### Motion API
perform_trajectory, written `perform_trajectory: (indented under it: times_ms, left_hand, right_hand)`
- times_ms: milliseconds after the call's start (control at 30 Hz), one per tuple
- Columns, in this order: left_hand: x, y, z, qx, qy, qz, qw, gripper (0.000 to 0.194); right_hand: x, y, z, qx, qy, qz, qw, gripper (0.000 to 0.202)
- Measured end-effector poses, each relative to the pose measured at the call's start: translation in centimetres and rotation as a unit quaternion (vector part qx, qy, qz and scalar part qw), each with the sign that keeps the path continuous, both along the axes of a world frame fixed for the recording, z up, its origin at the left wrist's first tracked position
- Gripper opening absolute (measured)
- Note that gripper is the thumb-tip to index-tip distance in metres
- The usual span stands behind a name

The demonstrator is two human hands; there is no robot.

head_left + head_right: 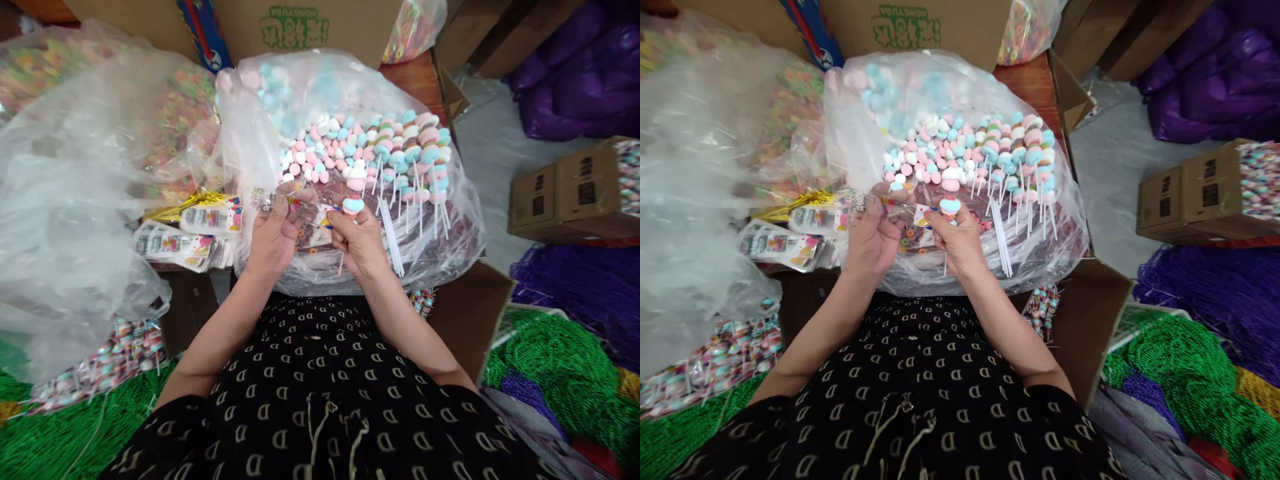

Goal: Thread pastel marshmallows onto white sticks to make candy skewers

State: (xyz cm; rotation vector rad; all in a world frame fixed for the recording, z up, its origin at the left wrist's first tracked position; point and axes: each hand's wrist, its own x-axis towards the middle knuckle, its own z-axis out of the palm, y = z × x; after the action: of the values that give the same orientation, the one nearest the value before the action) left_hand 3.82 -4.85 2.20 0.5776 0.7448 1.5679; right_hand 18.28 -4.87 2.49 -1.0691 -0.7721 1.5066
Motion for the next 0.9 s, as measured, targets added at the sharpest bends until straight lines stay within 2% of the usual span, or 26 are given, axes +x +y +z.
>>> perform_trajectory:
  times_ms: [67,200,300,400,533,733,900]
  left_hand:
    - [0.1,0.2,-0.2,-0.018,0.000,0.021,1.000,0.012]
    - [0.1,0.9,0.2,-0.066,-0.017,0.060,0.996,0.021]
    - [-0.3,1.5,0.5,-0.108,-0.035,0.083,0.990,0.025]
    - [-1.0,2.1,0.7,-0.127,-0.061,0.089,0.986,0.027]
    - [-1.5,2.6,0.9,-0.122,-0.092,0.079,0.985,0.026]
    - [-1.2,2.7,1.6,-0.148,-0.090,0.070,0.982,0.028]
    - [-1.1,2.6,1.9,-0.175,-0.083,0.033,0.980,0.027]
  right_hand:
    - [-0.2,-0.1,-0.1,-0.001,-0.003,0.002,1.000,0.044]
    - [-0.2,-0.5,-0.1,0.003,-0.028,0.027,0.999,0.045]
    - [0.6,-1.3,0.7,0.021,-0.039,0.055,0.997,0.038]
    - [1.8,-2.6,1.7,0.040,-0.056,0.092,0.993,0.034]
    - [3.4,-4.1,2.4,0.060,-0.095,0.124,0.986,0.037]
    - [4.2,-4.7,1.4,0.084,-0.151,0.159,0.972,0.039]
    - [4.5,-4.5,0.4,0.106,-0.221,0.148,0.958,0.040]
